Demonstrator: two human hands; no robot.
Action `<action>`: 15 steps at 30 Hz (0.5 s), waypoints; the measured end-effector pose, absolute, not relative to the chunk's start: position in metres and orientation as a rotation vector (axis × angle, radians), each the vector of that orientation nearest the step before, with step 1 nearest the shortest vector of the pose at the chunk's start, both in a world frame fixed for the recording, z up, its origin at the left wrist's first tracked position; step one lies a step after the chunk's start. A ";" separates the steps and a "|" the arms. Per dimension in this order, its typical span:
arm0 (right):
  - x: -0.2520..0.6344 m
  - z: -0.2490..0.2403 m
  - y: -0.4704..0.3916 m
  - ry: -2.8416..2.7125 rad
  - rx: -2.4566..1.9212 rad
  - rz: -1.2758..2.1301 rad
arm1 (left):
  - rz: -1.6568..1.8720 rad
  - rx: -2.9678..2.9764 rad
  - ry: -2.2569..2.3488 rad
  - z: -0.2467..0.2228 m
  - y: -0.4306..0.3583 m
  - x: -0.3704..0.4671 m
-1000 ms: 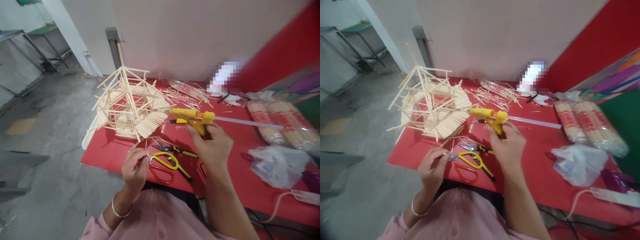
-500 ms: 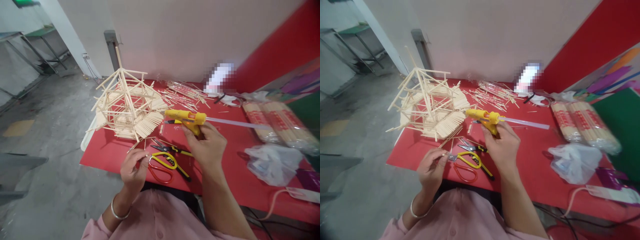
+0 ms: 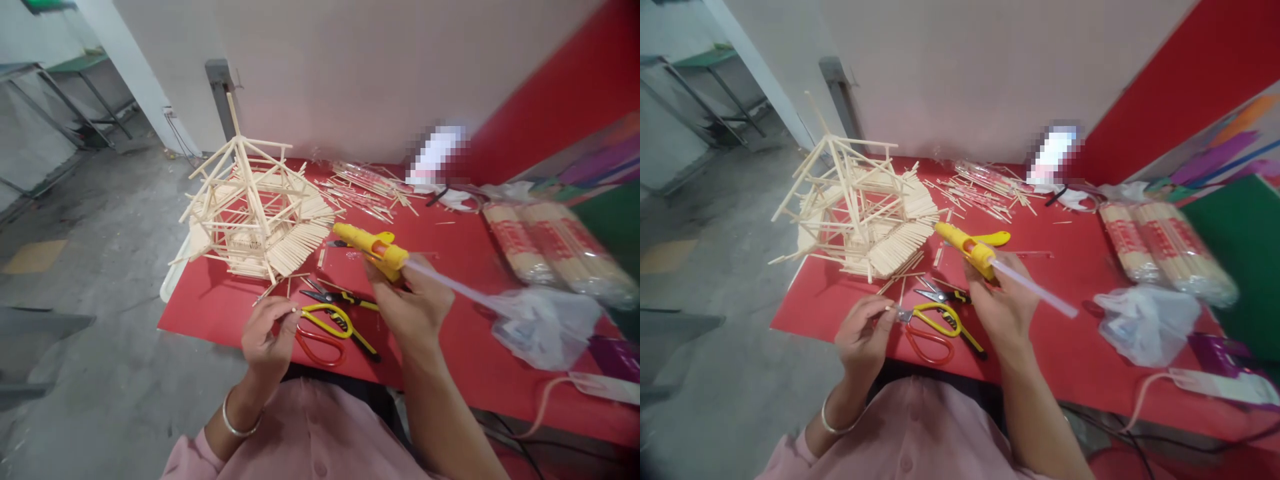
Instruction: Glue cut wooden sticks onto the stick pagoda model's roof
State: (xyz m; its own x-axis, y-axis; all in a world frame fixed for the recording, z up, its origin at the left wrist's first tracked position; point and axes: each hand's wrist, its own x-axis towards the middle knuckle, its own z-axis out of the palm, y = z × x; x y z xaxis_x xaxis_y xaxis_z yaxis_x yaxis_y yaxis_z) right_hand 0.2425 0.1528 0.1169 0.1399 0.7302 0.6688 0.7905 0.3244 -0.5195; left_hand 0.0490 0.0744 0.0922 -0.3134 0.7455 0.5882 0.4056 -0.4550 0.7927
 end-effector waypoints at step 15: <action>0.229 0.110 0.151 -1.701 -1.274 -0.120 | 1.850 1.660 1.478 0.092 0.077 0.047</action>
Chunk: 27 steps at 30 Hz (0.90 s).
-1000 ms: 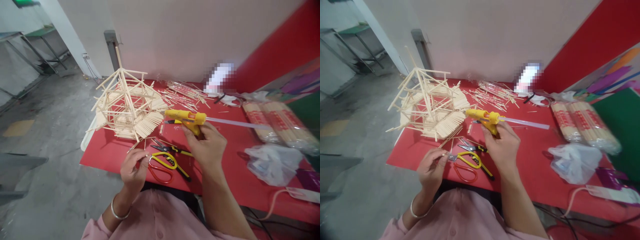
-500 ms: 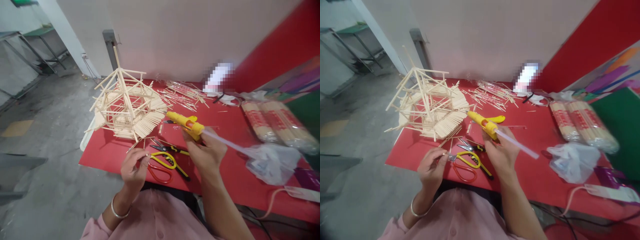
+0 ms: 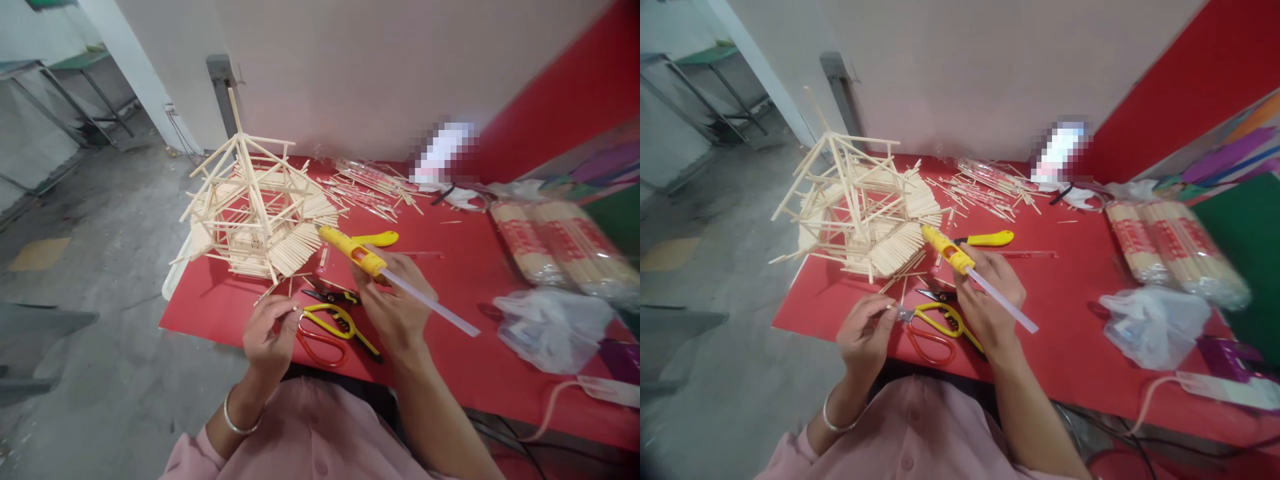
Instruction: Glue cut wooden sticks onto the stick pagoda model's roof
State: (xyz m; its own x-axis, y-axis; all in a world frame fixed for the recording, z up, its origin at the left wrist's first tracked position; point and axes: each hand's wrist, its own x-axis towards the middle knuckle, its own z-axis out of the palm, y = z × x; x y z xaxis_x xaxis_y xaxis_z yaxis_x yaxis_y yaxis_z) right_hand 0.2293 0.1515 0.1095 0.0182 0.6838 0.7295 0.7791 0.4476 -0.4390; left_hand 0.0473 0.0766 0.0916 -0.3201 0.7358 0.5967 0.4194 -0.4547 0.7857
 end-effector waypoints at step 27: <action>0.253 0.166 0.180 -1.696 -1.439 -0.180 | 1.841 1.673 1.397 0.094 0.078 0.052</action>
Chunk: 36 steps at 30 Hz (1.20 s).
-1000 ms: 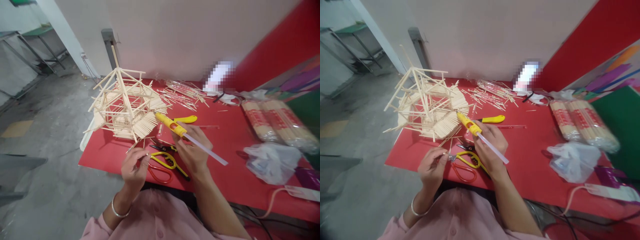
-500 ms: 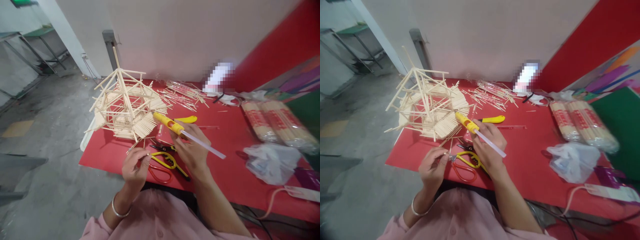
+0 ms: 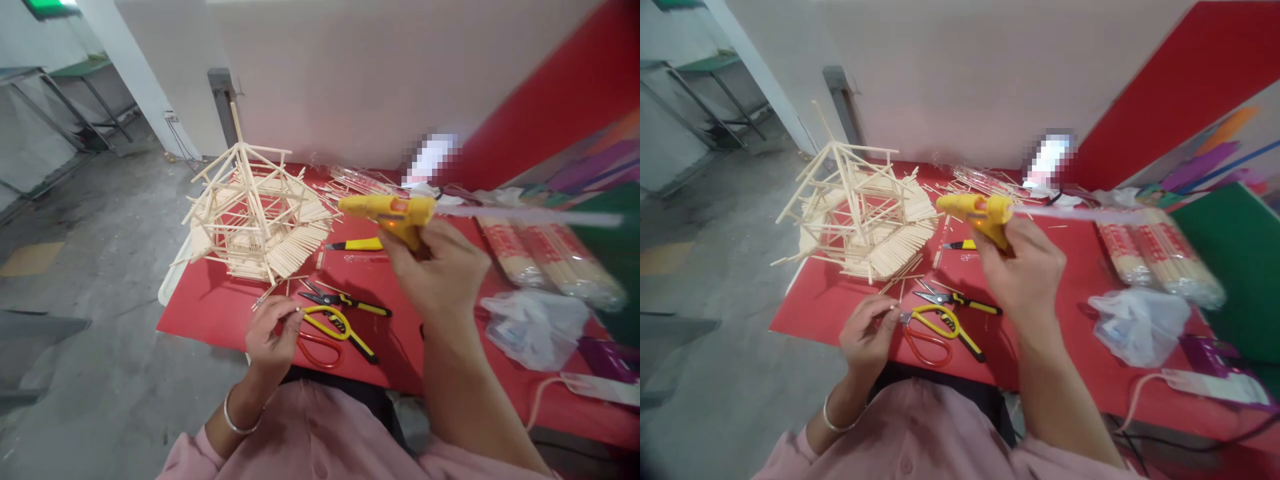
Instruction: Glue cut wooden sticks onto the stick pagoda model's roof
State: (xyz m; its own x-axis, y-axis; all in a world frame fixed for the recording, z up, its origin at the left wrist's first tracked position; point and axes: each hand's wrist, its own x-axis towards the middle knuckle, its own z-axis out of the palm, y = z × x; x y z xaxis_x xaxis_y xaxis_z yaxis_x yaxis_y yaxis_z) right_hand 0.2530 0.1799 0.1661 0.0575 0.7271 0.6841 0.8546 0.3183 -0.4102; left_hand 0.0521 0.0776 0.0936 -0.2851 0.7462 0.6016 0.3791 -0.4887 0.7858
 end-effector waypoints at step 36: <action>0.248 0.169 0.251 -1.895 -1.629 -0.065 | 1.822 1.666 1.510 0.092 0.082 0.047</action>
State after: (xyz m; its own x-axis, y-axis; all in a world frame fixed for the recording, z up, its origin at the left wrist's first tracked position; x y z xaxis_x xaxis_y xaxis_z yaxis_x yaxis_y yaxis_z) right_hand 0.2478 0.2506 0.1692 -0.0364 0.8743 0.4840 0.9053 0.2339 -0.3545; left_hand 0.0470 0.0821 0.0918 -0.3170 0.7457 0.5860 0.4370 -0.4336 0.7881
